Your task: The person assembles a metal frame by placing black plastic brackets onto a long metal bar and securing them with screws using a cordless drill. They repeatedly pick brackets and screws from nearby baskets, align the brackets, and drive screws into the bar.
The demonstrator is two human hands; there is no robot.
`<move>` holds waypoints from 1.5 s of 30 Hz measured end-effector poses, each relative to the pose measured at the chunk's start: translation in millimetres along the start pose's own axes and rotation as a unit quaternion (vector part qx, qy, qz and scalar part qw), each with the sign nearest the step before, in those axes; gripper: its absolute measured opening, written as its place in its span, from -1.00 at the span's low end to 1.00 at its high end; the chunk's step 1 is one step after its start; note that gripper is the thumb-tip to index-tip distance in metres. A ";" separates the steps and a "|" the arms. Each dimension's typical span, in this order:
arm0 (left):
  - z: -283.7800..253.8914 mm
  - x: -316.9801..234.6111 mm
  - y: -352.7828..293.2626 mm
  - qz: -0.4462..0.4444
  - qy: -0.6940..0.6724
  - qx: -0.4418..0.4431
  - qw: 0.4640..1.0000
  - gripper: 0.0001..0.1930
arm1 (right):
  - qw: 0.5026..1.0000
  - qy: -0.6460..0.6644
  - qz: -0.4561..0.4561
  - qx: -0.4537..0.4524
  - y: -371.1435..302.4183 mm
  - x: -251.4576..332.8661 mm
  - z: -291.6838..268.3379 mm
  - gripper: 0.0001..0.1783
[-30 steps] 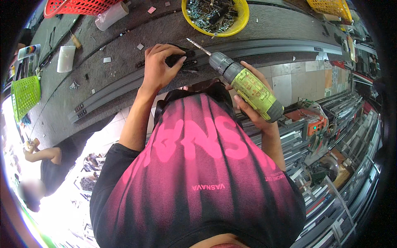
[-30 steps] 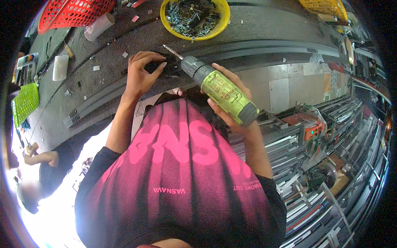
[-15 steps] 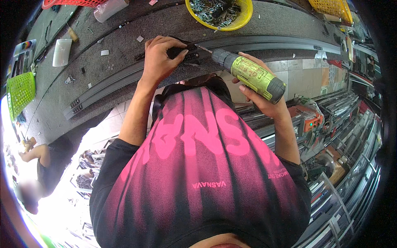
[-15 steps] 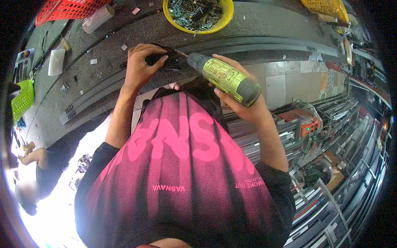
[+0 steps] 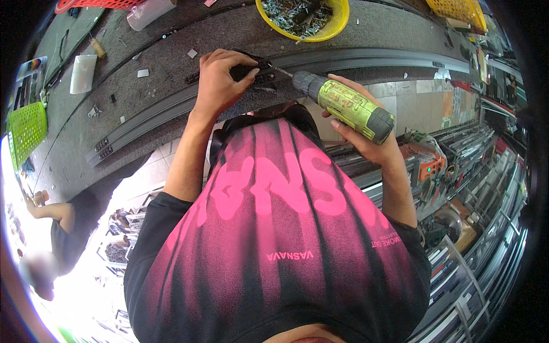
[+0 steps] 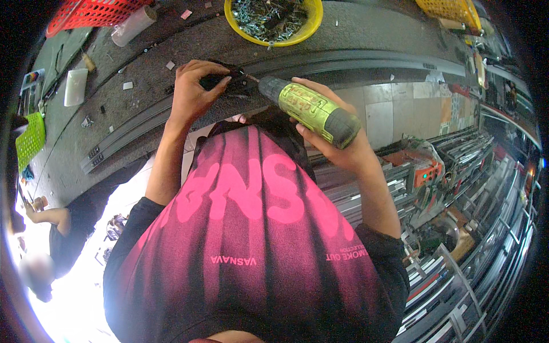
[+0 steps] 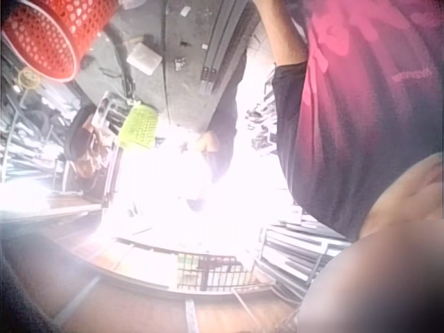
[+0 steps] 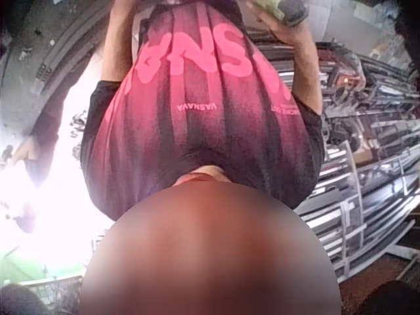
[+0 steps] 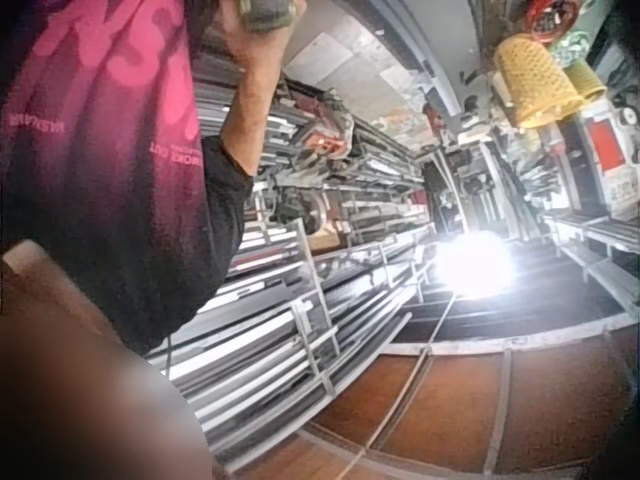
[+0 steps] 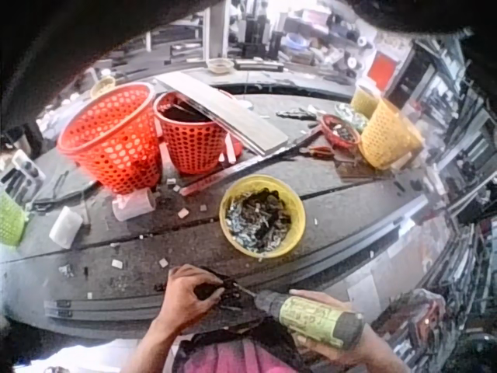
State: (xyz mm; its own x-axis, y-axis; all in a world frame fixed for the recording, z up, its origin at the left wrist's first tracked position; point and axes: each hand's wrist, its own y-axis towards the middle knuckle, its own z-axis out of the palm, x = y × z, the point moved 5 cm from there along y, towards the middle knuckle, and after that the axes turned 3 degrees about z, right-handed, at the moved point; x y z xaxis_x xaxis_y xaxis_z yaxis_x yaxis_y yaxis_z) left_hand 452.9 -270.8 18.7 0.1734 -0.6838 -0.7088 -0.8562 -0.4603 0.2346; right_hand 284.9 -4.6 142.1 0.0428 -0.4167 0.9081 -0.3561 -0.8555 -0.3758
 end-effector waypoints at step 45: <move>1.0 -4.5 1.4 -0.007 -0.011 -0.010 1.000 -0.80 | 0.983 -0.169 -0.022 0.063 40.1 73.4 -6.7 -0.18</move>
State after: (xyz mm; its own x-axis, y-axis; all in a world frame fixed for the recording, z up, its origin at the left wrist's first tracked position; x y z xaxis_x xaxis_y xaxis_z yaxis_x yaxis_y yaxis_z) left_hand 450.4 -267.8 21.6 0.1749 -0.6642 -0.7268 -0.8436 -0.4818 0.2373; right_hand 267.4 -67.5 195.0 0.3718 -0.4379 0.8185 -0.2293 -0.8977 -0.3762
